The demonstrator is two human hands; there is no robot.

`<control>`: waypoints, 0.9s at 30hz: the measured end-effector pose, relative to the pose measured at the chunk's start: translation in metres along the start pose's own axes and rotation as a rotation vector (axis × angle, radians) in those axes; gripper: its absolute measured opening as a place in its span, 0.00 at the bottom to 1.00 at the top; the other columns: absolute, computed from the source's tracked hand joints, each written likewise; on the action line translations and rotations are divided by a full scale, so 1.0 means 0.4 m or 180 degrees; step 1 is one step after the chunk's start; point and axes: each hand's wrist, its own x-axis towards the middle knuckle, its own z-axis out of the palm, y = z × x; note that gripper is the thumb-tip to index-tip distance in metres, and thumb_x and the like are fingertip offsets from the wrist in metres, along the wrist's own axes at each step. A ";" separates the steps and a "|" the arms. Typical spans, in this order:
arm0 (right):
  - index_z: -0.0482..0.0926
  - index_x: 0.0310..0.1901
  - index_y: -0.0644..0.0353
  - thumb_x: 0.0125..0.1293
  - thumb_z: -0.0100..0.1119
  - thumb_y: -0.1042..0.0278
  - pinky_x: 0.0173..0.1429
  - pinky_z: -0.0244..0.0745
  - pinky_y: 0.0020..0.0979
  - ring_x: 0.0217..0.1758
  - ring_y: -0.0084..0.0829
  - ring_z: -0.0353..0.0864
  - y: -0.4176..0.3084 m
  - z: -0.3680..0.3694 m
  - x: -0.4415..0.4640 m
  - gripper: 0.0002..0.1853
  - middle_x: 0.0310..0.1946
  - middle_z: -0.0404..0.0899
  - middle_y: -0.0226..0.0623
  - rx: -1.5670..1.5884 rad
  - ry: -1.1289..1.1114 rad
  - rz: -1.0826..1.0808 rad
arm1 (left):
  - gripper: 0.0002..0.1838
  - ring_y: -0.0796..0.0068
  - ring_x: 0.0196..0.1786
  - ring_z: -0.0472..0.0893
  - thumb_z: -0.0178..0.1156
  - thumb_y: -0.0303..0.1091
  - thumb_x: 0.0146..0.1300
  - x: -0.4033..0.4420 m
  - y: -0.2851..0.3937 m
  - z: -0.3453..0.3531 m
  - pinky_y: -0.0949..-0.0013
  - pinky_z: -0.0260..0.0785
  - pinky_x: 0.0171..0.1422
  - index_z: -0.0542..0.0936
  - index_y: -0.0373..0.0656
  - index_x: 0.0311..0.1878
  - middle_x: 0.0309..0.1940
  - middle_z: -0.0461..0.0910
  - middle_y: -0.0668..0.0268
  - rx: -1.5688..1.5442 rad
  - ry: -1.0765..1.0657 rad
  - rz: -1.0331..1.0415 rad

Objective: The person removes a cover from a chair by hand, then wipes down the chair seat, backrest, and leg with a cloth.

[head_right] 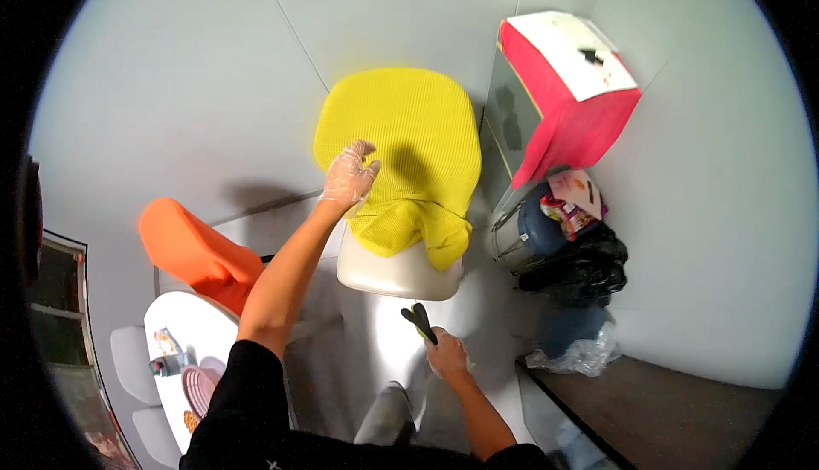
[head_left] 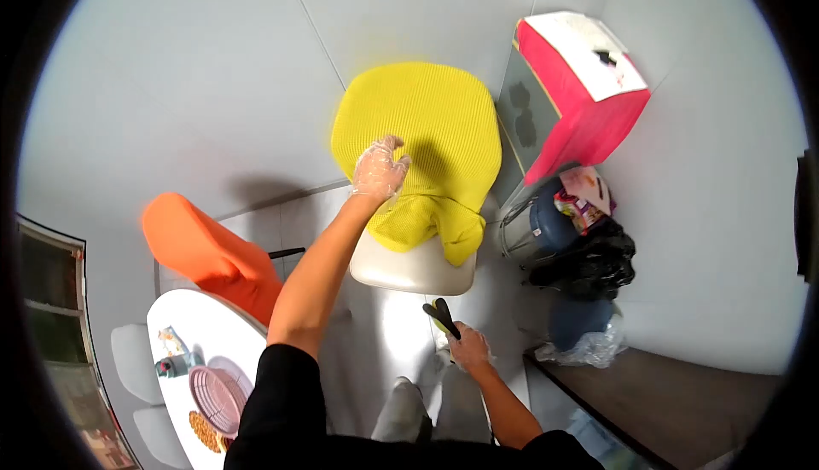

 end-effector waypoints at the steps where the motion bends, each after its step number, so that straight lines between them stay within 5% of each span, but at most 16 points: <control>1: 0.81 0.56 0.53 0.69 0.56 0.55 0.60 0.76 0.49 0.53 0.55 0.83 -0.027 -0.045 -0.038 0.19 0.46 0.85 0.53 0.0058 0.0011 0.0097 | 0.21 0.49 0.59 0.79 0.64 0.42 0.65 -0.008 0.009 -0.022 0.52 0.71 0.65 0.77 0.42 0.58 0.54 0.82 0.50 0.0063 -0.0171 0.0018; 8: 0.80 0.57 0.66 0.63 0.63 0.54 0.60 0.76 0.45 0.55 0.54 0.83 -0.128 -0.232 -0.106 0.27 0.47 0.85 0.57 0.0059 0.0607 -0.0040 | 0.21 0.54 0.61 0.79 0.61 0.44 0.67 -0.105 0.125 -0.156 0.54 0.70 0.67 0.78 0.44 0.58 0.56 0.82 0.54 0.0562 -0.1004 0.0530; 9: 0.83 0.55 0.57 0.66 0.62 0.51 0.57 0.77 0.46 0.52 0.54 0.84 -0.140 -0.253 -0.096 0.22 0.45 0.85 0.55 0.0032 0.0637 -0.0204 | 0.21 0.54 0.62 0.79 0.61 0.44 0.67 -0.110 0.128 -0.164 0.54 0.70 0.67 0.78 0.44 0.58 0.56 0.82 0.55 0.0644 -0.1113 0.0551; 12: 0.83 0.55 0.58 0.66 0.62 0.51 0.56 0.77 0.46 0.52 0.54 0.84 -0.214 -0.294 -0.057 0.23 0.46 0.85 0.54 0.0009 0.0841 -0.0280 | 0.21 0.55 0.62 0.79 0.61 0.43 0.66 -0.066 0.088 -0.179 0.54 0.70 0.67 0.78 0.44 0.58 0.55 0.82 0.55 0.0607 -0.1116 0.0642; 16: 0.79 0.60 0.68 0.62 0.63 0.53 0.61 0.76 0.42 0.57 0.53 0.83 -0.356 -0.360 0.010 0.30 0.53 0.82 0.60 0.0110 0.0827 -0.0146 | 0.21 0.54 0.60 0.80 0.59 0.42 0.66 0.107 0.036 -0.161 0.52 0.72 0.64 0.78 0.43 0.59 0.55 0.81 0.54 0.0920 -0.0766 0.0630; 20: 0.80 0.56 0.68 0.65 0.64 0.60 0.54 0.77 0.34 0.47 0.38 0.86 -0.274 -0.296 0.151 0.23 0.45 0.87 0.49 0.0747 0.1207 -0.0389 | 0.25 0.52 0.64 0.78 0.54 0.37 0.67 0.357 0.045 -0.181 0.52 0.72 0.66 0.72 0.43 0.67 0.62 0.77 0.53 0.1264 -0.1014 0.0585; 24: 0.80 0.56 0.67 0.66 0.63 0.65 0.51 0.77 0.32 0.43 0.31 0.85 -0.355 -0.341 0.147 0.20 0.42 0.87 0.43 0.0898 0.1207 0.0297 | 0.33 0.54 0.68 0.75 0.52 0.34 0.68 0.563 -0.013 -0.095 0.54 0.68 0.71 0.63 0.43 0.77 0.69 0.72 0.53 0.1289 -0.0643 0.0833; 26: 0.81 0.55 0.62 0.65 0.63 0.61 0.53 0.78 0.38 0.46 0.42 0.85 -0.354 -0.353 0.155 0.20 0.42 0.87 0.46 0.0767 0.1217 0.0490 | 0.36 0.55 0.70 0.74 0.50 0.33 0.69 0.642 -0.023 -0.078 0.56 0.66 0.73 0.57 0.44 0.80 0.72 0.69 0.53 0.1273 -0.0965 0.0809; 27: 0.81 0.55 0.59 0.65 0.64 0.58 0.53 0.78 0.41 0.48 0.47 0.85 -0.350 -0.362 0.156 0.20 0.43 0.87 0.48 0.0702 0.1214 0.0580 | 0.30 0.56 0.66 0.78 0.50 0.32 0.69 0.655 0.001 -0.103 0.56 0.71 0.68 0.66 0.43 0.75 0.67 0.75 0.53 0.1455 -0.1225 0.0698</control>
